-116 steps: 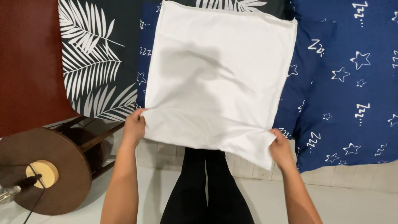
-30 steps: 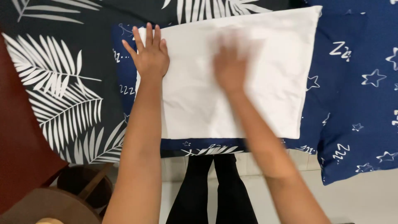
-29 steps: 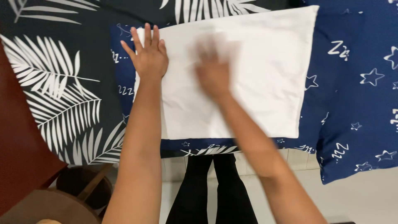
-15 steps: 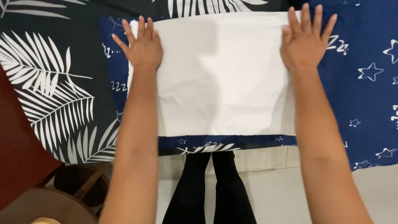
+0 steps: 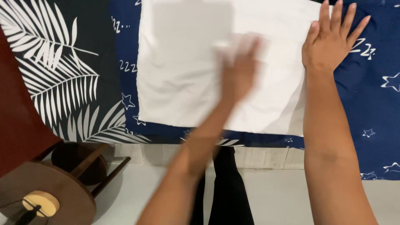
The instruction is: The person inserts a white pillow into a blue pillowcase with a star pattern. They align the corners, push the pillow inside, and then smooth and adjust the pillowcase to fit the pillow neatly.
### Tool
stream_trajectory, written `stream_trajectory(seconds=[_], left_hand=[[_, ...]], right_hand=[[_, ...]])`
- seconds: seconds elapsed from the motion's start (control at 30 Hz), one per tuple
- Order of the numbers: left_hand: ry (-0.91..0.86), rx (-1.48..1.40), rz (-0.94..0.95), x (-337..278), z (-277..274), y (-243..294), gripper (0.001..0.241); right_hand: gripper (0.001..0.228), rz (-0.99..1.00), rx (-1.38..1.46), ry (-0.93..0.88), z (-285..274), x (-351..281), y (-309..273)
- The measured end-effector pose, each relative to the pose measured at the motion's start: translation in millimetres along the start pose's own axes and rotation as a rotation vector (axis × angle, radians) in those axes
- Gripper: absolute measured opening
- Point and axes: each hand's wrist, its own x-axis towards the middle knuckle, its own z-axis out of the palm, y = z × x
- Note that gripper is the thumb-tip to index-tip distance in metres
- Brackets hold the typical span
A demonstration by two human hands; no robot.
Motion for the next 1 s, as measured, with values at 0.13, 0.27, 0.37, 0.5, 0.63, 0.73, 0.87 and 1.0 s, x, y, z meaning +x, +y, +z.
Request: stream_trajectory(seconds=[0.13, 0.27, 0.37, 0.5, 0.63, 0.73, 0.87, 1.0], left_hand=[[0.005, 0.343, -0.246, -21.1, -55.0, -163.5, 0.057], [-0.213, 0.242, -0.538, -31.0, -115.3, -208.2, 0.056], [-0.193, 0.221, -0.569, -37.0, -102.1, -217.0, 0.057], [-0.168, 0.246, -0.568, -36.1, -99.0, -212.5, 0.055], [-0.167, 0.198, -0.555, -37.9, -103.3, -210.9, 0.057], [-0.167, 0.243, -0.538, -39.1, -97.8, -213.2, 0.057], [-0.151, 0.223, -0.574, -41.6, -96.5, -206.4, 0.055], [-0.21, 0.193, -0.642, -30.3, -117.5, -179.9, 0.056]], right_hand=[[0.053, 0.066, 0.123, 0.003, -13.3, -0.5, -16.5], [0.053, 0.041, 0.125, -0.008, -10.6, 4.2, -28.3], [0.047, 0.094, -0.013, 0.187, 40.0, -13.4, -64.9], [0.056, -0.177, 0.041, 0.187, 87.8, -89.4, -229.8], [0.059, -0.242, 0.282, -0.01, 63.7, -140.6, -275.0], [0.06, -0.208, 0.177, -0.083, 65.5, -148.7, -201.6], [0.054, 0.032, 0.128, -0.063, 34.3, -170.4, -72.5], [0.054, 0.106, -0.144, -0.05, 9.9, -190.5, -4.2]])
